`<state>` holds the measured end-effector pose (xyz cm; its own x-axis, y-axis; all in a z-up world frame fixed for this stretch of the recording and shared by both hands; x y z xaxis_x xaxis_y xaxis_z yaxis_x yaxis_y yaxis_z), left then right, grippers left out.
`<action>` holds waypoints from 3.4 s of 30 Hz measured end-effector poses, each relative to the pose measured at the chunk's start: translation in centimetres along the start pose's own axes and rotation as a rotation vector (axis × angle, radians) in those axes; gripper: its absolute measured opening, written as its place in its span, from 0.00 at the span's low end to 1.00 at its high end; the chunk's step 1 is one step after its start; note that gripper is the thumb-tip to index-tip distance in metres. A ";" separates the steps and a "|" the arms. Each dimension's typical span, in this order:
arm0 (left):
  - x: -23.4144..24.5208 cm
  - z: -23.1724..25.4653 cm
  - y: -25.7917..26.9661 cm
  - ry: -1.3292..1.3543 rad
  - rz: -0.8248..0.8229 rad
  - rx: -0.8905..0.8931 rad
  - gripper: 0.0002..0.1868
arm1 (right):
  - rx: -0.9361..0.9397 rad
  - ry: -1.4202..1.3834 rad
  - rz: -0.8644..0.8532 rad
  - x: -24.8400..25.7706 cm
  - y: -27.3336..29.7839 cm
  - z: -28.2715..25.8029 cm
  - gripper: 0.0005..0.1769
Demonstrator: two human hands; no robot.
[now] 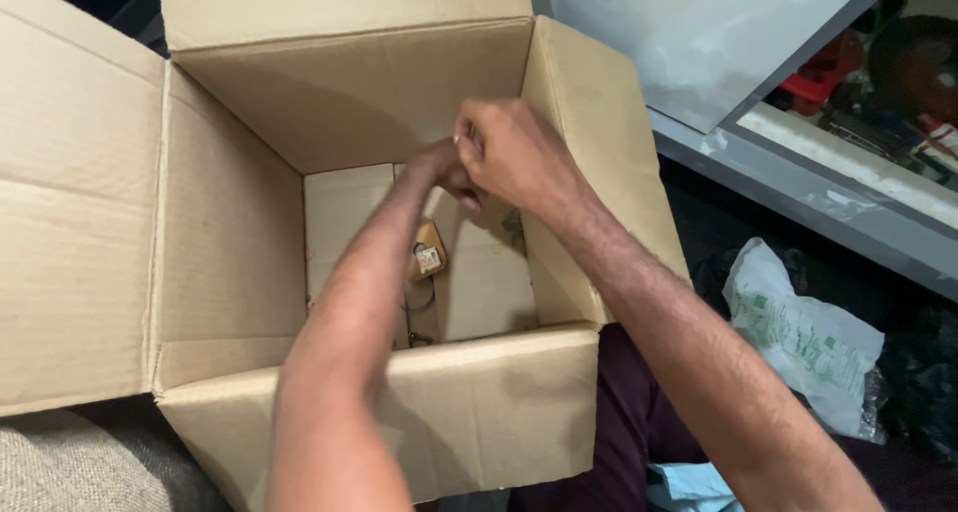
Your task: The person sits on the floor and ties a white wire into a loop using both hands. They reach into a cardboard box and a nearby cabinet to retrieve items, including a glue bottle, before returning to tie the wire.
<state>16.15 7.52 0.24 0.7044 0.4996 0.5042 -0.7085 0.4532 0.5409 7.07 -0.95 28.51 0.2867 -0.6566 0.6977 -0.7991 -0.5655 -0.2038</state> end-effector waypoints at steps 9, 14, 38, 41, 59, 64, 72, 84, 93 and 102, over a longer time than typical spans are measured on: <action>5.6 12.8 13.7 0.333 0.130 -0.107 0.08 | 0.155 -0.477 0.410 4.6 0.9 0.9 0.07; 5.7 20.4 16.4 0.283 0.081 -0.334 0.11 | 0.200 -0.708 0.384 8.9 5.8 3.0 0.11; -14.3 42.9 5.9 0.204 -0.156 -0.701 0.17 | -0.087 -0.244 0.968 18.1 34.0 14.0 0.06; -15.5 42.5 5.6 0.340 -0.244 -0.694 0.14 | -0.068 -0.353 1.002 17.6 34.6 15.4 0.06; -16.3 42.5 8.3 0.329 -0.109 -0.481 0.15 | 0.002 -0.417 1.129 16.6 37.6 15.6 0.09; -15.6 41.6 7.7 0.160 0.075 -0.386 0.19 | -0.032 -0.498 1.203 17.0 38.6 17.1 0.08; -18.1 39.2 4.1 0.731 0.016 -0.306 0.15 | -0.080 -0.445 1.197 17.3 38.9 17.0 0.09; -18.1 42.3 7.7 0.305 0.191 -0.419 0.16 | -0.048 -0.398 1.149 18.0 38.9 16.8 0.10; -18.8 42.1 6.6 0.334 0.111 -0.403 0.15 | -0.095 -0.170 1.000 19.2 38.5 16.4 0.11; -22.3 40.8 4.8 0.559 -0.123 -0.268 0.17 | -0.068 -0.310 1.041 19.8 38.3 16.2 0.26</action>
<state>-1.25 -31.62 19.08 0.7048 0.7092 -0.0181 -0.6603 0.6651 0.3487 -9.26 -43.67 23.38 -0.4346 -0.9006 -0.0007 -0.7524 0.3635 -0.5493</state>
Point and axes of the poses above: each hand's wrist, its own y-axis away from the middle knuckle, its own x-axis out of the back of the hand, z = x × y, the point moved 9 cm from there along -y, towards the middle knuckle, and after that the axes turned 8 degrees about -y, right-handed, at the moved point
